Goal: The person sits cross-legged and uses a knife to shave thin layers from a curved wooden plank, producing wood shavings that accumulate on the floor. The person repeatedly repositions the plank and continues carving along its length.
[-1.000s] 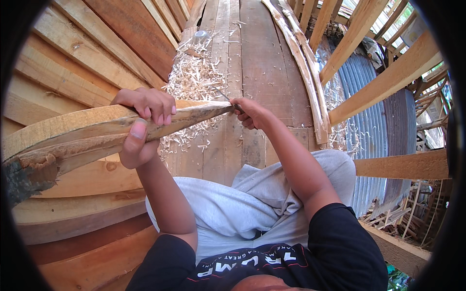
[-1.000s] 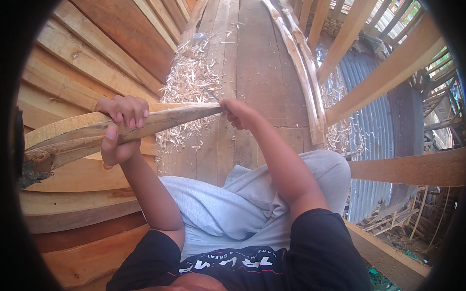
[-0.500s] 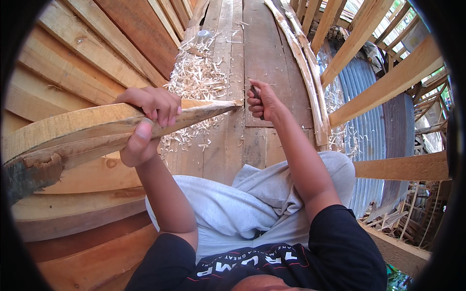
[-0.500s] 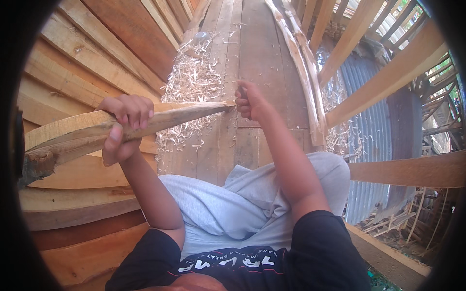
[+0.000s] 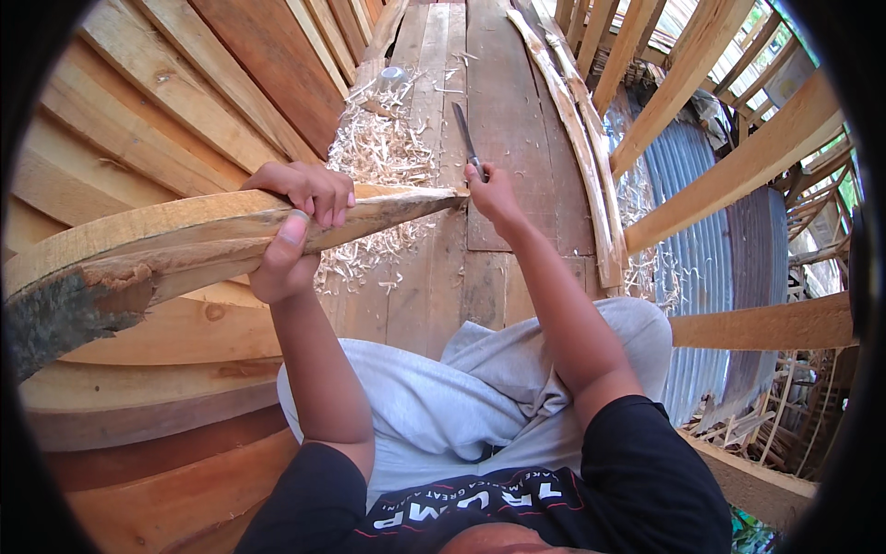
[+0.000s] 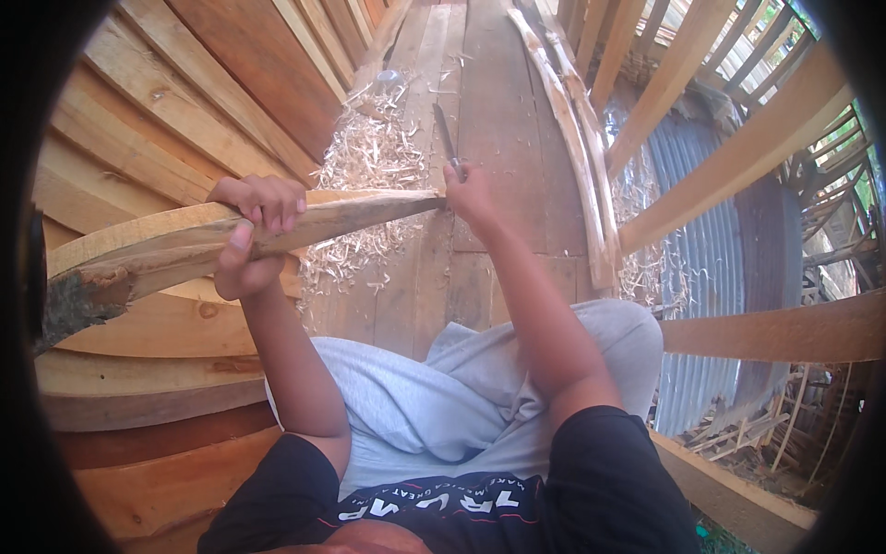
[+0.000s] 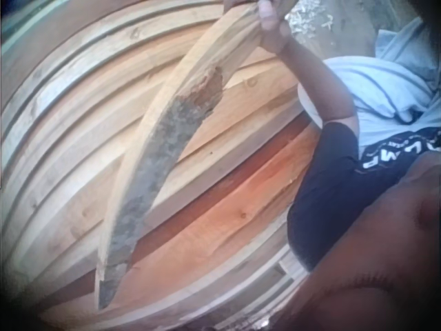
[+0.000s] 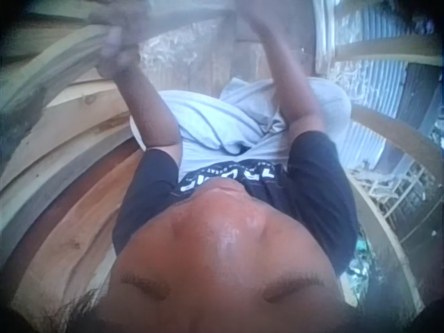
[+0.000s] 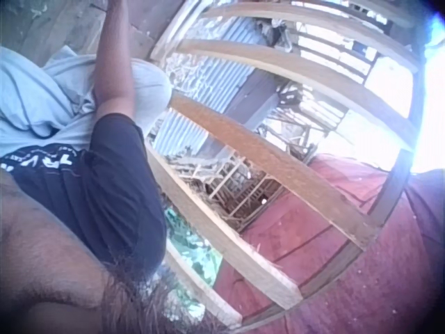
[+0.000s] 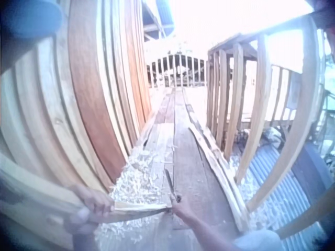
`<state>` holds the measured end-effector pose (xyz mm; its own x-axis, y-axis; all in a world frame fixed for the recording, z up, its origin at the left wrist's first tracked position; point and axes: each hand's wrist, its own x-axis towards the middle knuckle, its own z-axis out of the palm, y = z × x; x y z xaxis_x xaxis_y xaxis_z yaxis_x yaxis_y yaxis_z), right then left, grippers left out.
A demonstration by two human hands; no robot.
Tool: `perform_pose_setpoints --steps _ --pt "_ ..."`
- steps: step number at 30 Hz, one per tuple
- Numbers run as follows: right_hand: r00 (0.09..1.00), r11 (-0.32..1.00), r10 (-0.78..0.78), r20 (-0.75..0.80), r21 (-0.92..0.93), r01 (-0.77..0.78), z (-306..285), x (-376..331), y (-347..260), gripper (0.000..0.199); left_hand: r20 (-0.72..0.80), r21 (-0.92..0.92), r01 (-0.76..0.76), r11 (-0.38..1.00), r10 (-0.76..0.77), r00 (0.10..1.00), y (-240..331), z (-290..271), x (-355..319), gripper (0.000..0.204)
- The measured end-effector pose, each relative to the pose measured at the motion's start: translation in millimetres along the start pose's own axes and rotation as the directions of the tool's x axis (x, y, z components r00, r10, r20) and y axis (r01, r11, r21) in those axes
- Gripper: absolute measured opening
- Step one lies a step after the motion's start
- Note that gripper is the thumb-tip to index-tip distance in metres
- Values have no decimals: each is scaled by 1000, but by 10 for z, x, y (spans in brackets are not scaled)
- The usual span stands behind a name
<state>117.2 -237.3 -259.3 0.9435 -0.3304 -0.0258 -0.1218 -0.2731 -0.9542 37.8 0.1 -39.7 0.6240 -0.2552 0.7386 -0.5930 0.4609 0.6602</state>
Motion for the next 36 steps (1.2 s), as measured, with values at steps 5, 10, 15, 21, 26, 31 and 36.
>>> perform_pose_setpoints --steps 5,10,15,21,26,31,36 --pt "930 974 180 321 75 -214 -34 -162 -249 33 -132 44 43 998 -36 991 195 81 -12 19" --pt "931 983 151 333 51 -178 -127 -246 -374 37 -239 128 96 987 -64 969 398 220 17 18" --pt "914 986 125 386 52 -156 -88 -231 -310 38 -348 223 154 963 -69 935 396 381 60 19" --pt "925 994 111 363 -55 -98 -14 -268 -332 33 -397 100 17 995 24 918 176 196 157 18" --pt "945 998 33 325 -61 -14 28 -333 -176 30 -514 162 -5 987 89 853 138 62 300 16" --pt "959 989 -5 283 -138 46 89 -346 44 34 -577 259 -10 966 163 800 152 76 373 15" --pt "947 971 9 320 -230 69 -11 -496 -118 35 -613 289 7 957 179 770 139 97 389 15"
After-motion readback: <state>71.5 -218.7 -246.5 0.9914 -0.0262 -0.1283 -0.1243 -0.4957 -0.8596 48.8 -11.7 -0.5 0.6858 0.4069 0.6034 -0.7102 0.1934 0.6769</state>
